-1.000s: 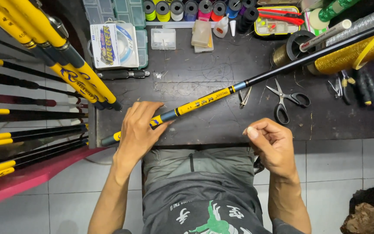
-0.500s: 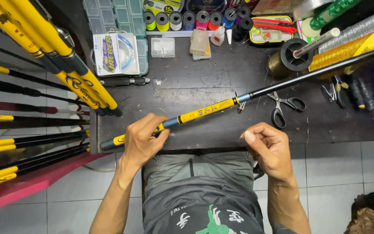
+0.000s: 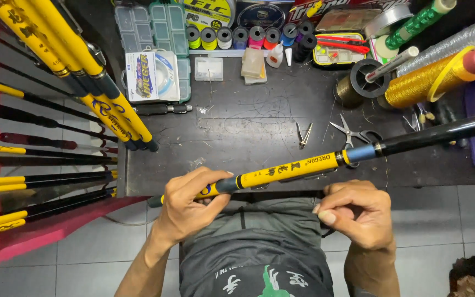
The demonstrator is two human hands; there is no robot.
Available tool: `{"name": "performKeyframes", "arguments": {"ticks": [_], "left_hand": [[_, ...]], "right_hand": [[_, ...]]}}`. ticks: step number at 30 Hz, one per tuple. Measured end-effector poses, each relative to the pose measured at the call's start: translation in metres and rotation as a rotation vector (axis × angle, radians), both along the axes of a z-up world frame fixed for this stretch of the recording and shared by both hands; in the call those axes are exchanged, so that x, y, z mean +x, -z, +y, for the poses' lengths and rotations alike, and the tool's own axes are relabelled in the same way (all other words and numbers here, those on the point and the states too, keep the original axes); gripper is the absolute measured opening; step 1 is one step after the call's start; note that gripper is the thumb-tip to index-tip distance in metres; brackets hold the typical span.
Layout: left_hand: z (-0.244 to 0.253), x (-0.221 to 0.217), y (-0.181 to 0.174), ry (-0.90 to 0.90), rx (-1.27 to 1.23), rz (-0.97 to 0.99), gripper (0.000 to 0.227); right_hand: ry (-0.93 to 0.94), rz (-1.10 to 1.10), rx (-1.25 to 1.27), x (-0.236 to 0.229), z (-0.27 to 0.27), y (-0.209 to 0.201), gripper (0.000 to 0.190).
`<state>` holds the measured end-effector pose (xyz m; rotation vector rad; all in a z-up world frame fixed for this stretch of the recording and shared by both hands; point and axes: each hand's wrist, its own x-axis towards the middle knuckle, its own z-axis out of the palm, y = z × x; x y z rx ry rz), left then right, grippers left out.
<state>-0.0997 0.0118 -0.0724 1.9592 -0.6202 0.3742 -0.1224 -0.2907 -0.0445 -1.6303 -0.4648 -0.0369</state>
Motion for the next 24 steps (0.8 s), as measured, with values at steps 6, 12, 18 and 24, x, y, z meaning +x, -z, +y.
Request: {"name": "performKeyframes", "arguments": {"ticks": [6,12,18,24], "left_hand": [[-0.010,-0.006,-0.033,0.008,-0.081,0.022,0.033],[-0.022,-0.001,-0.054,0.016,-0.210,0.024,0.026],[-0.028,0.002,-0.060,-0.011,-0.248,0.011,0.027],[-0.033,0.003,-0.066,-0.052,-0.272,0.051,0.025]], "right_hand": [[0.228,-0.128,-0.070,0.006,0.019,-0.027,0.017],[0.483,-0.186,-0.088,0.013,0.047,-0.061,0.029],[0.444,-0.264,-0.102,0.023,0.054,-0.069,0.028],[0.443,-0.340,-0.104,0.031,0.058,-0.075,0.023]]}}
